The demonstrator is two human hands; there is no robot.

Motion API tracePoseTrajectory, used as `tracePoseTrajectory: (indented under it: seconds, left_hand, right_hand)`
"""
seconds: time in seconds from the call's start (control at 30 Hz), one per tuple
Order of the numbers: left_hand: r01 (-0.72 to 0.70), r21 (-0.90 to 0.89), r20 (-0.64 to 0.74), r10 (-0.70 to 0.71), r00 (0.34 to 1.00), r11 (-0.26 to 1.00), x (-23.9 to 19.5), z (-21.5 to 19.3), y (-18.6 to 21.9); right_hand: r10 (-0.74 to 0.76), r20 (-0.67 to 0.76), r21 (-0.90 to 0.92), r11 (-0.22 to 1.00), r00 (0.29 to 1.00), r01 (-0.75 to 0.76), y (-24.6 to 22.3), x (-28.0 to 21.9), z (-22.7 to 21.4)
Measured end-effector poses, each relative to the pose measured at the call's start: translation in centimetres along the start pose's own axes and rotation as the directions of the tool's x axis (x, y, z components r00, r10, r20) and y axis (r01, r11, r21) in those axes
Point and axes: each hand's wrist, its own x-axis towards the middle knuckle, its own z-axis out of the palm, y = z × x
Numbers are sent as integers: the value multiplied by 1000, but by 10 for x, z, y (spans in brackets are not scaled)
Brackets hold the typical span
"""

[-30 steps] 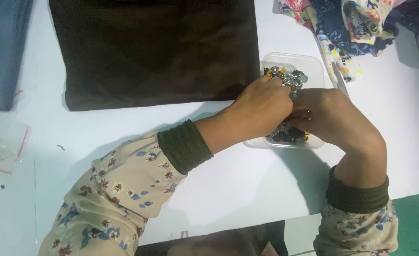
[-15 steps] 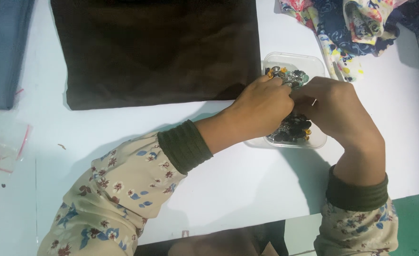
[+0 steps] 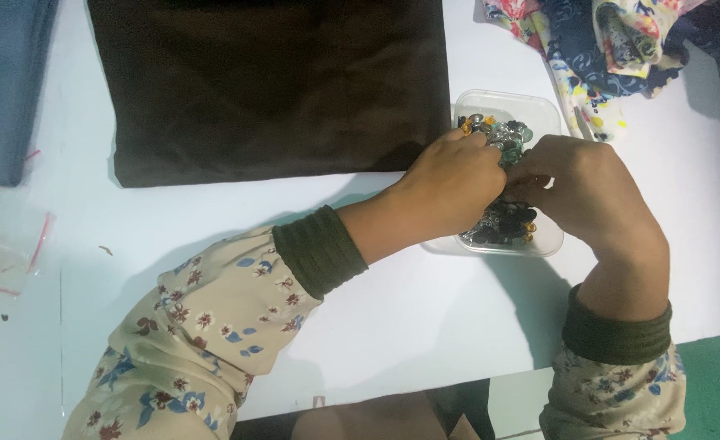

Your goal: Sorting and bagging small black buttons into plastic zip bags.

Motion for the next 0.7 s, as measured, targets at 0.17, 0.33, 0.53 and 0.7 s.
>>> tracePoseTrajectory:
  seconds: [0.17,0.33,0.53,0.7]
  left_hand:
    - [20,-30,44,-19,999,999,-1,5,0]
    - [29,-42,39,-27,999,999,-1,3,0]
    - [50,-97,66,-44,997,994,-3,-2,-1]
    - [56,-87,76,-50,996,995,-1,-2,-2]
  right_hand:
    - [-1,-35,-32,999,999,0,-15,0,-6]
    - [-20,-9,-49,999,1000,20,-11,3,0]
    - [78,31,-27,997,996,-77,-11,3,4]
    - [-105,45,-117,987,993,110,-5,5,6]
